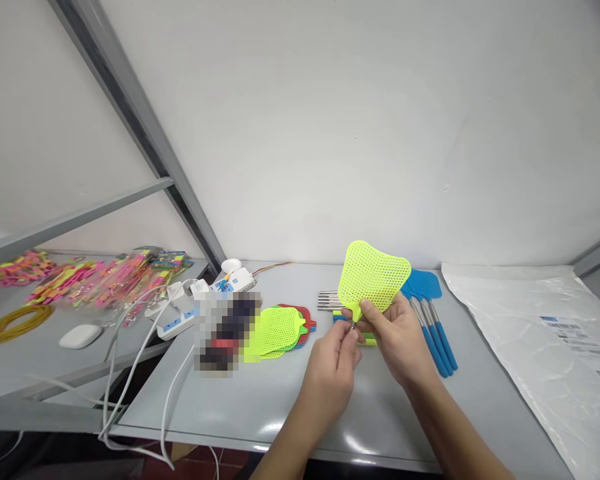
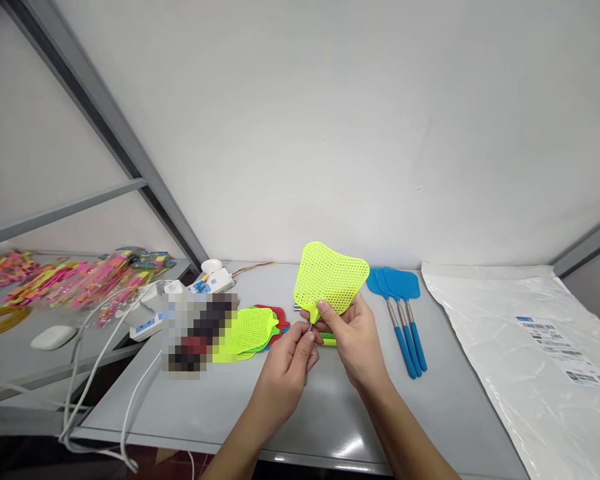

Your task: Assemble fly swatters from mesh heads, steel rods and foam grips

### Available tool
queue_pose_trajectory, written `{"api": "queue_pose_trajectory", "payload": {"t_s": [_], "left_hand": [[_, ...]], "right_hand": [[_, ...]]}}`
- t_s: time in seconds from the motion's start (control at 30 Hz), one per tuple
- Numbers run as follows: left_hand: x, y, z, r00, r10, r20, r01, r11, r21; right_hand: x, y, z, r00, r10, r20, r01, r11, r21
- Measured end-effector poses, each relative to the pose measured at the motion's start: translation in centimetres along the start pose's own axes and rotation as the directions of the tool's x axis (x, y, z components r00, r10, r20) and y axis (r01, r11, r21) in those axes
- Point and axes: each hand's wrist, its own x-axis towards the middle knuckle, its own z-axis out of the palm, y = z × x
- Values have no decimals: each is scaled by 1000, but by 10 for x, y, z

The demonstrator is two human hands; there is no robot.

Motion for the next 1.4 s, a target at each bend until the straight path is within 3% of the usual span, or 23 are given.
{"api": "queue_pose_trajectory", "payload": {"t_s": [0.13,0.2,0.37,0.47,0.57,0.7,0.8,0.9,1.0,1.1,1.2,1.3,1.4], "left_hand": [[-1,2,6,983,137,-118,-103,961,258],[0,2,8,974,180,-138,-135,949,284],[0,-5,12,982,117,-150,-102,989,104],[1,-11,14,981,72,-181,-86,993,-75],[4,-14,13,955,-7,-296,-92,943,-320],[7,-11,12,909,-123,-398,-133,820,-557],[10,-9,9,923,-121,-365,-152,757,-636],[12,-9,1,929,-89,-359,-172,755,-633],[15,-9,-12,900,-71,-430,-234,754,-614],[17,-8,-24,869,-107,-484,-268,719,-641],[19,-9,-27,815,-136,-564,-283,756,-591],[20,-11,-24,801,-139,-582,-268,787,-556],[20,-9,-19,807,-129,-576,-272,785,-557]], "right_hand": [[-3,0,0,995,-75,-67,73,997,-38],[-4,0,1,991,-99,-94,94,994,-57],[-3,-1,0,995,-71,-75,62,992,-112],[-3,2,-2,998,-34,57,42,988,-147],[-10,15,-7,984,-37,172,77,970,-230],[-30,40,-15,979,-24,201,122,864,-489],[-44,50,-19,969,21,245,147,750,-645],[-49,51,-23,968,-69,239,225,653,-723],[-50,50,-29,954,-178,241,300,559,-773],[-53,50,-32,934,-176,312,358,467,-809],[-58,50,-29,911,-120,395,409,384,-828],[-62,51,-23,911,-53,409,399,369,-840],[-63,51,-18,919,-17,395,364,424,-829]]}}
